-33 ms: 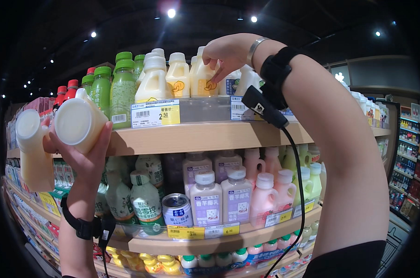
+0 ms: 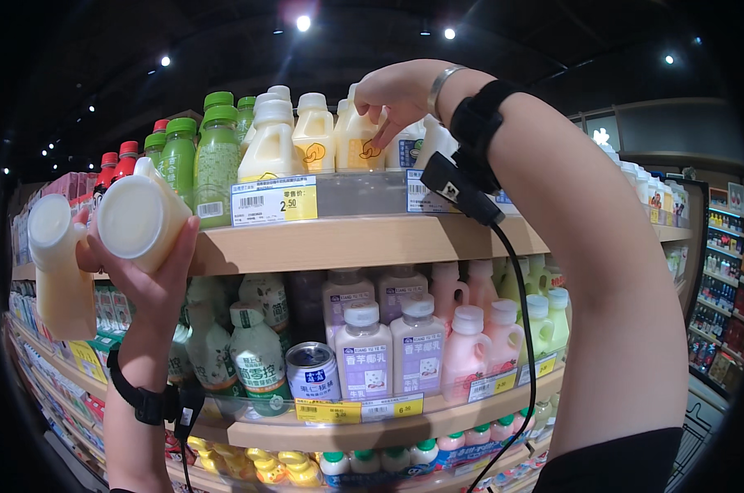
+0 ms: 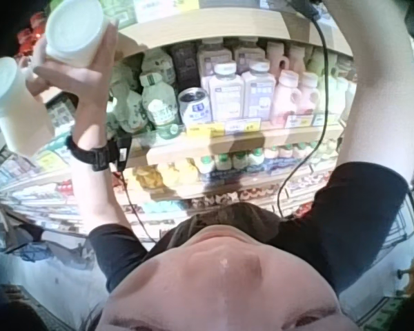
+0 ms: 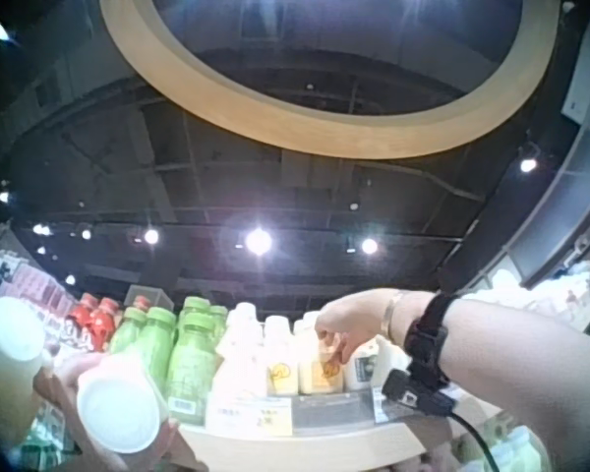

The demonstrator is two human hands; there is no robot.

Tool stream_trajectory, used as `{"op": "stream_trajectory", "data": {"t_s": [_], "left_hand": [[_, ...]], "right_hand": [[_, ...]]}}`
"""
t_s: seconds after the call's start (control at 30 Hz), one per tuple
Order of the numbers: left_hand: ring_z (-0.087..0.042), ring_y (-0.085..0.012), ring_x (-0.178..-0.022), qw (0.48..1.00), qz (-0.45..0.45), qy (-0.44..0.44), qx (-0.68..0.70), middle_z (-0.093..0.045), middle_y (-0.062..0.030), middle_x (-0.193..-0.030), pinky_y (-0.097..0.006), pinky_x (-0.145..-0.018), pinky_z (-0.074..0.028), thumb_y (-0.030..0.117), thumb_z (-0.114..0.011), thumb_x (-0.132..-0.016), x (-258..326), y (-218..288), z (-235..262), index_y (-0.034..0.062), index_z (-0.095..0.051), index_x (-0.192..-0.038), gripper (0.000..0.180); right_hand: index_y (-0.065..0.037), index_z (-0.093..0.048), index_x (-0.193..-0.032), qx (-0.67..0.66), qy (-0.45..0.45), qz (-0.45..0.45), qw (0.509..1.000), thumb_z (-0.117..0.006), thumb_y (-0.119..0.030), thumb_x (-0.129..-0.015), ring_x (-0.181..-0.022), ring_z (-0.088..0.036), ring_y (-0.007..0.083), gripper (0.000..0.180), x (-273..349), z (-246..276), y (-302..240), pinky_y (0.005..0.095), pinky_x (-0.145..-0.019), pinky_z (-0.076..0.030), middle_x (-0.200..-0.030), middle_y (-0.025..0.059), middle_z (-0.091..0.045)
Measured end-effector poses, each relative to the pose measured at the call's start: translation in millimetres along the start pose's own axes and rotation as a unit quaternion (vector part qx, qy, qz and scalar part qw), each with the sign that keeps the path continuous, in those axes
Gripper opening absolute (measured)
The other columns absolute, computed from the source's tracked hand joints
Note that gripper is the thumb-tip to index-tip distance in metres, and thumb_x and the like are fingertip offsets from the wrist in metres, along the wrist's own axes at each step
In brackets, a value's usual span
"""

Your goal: The person selects and handles several small plastic bottles of flavored milk or yogurt from a supermarket shelf, turning them over by hand to read the labels before placing them together.

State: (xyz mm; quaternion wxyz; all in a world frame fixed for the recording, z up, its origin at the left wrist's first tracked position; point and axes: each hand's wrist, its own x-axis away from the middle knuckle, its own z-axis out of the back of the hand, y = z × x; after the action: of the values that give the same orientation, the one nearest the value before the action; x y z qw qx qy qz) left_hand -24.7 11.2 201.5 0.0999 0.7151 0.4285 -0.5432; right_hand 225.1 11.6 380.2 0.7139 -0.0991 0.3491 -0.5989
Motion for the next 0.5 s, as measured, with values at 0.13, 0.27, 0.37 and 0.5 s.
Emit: {"op": "stream_trajectory", "data": {"t_s": [0.13,0.27,0.37,0.5], "left_hand": [[-0.047,-0.0239,-0.099,1.0,0.004,-0.01,0.03,-0.041,-0.014,-0.109,-0.035,-0.084,-0.04,0.022,-0.075,-0.061,0.9,3.6,4.5,0.0034,-0.027,-0.116,0.076],[-0.047,-0.0236,-0.098,1.0,-0.016,-0.002,-0.006,-0.041,-0.0134,-0.109,-0.035,-0.085,-0.04,0.024,-0.075,-0.06,-0.3,12.5,17.0,0.003,-0.028,-0.115,0.075],[-0.047,-0.0221,-0.095,0.998,0.022,-0.051,-0.003,-0.044,-0.0119,-0.103,-0.035,-0.084,-0.039,0.027,-0.076,-0.058,-0.2,24.7,27.1,0.0028,-0.035,-0.111,0.071],[-0.048,-0.0238,-0.098,0.941,0.229,-0.141,0.203,-0.048,-0.0122,-0.105,-0.035,-0.085,-0.039,0.031,-0.08,-0.051,14.5,58.4,46.5,0.0026,-0.035,-0.115,0.083]], "right_hand": [[0.01,-0.027,-0.123,0.055,-0.006,-0.03,0.998,-0.035,-0.012,-0.084,-0.108,-0.048,0.0341,0.045,-14.4,-8.1,-9.9,0.0333,-0.091,-0.038,-0.131,0.0265,-0.022],[0.009,-0.036,-0.118,0.108,-0.007,0.011,0.994,-0.038,-0.015,-0.082,-0.101,-0.053,0.0349,0.044,9.8,-15.6,-16.4,0.0318,-0.09,-0.039,-0.127,0.0298,-0.025],[0.004,-0.048,-0.111,0.19,0.11,0.082,0.972,-0.045,-0.018,-0.078,-0.094,-0.056,0.0302,0.04,37.7,-10.4,-15.3,0.0303,-0.081,-0.046,-0.116,0.0238,-0.043],[0.0,-0.056,-0.103,0.169,0.118,0.403,0.892,-0.051,-0.019,-0.076,-0.084,-0.058,0.0217,0.034,79.1,-26.8,-17.0,0.0293,-0.075,-0.047,-0.097,0.0147,-0.057]]}}
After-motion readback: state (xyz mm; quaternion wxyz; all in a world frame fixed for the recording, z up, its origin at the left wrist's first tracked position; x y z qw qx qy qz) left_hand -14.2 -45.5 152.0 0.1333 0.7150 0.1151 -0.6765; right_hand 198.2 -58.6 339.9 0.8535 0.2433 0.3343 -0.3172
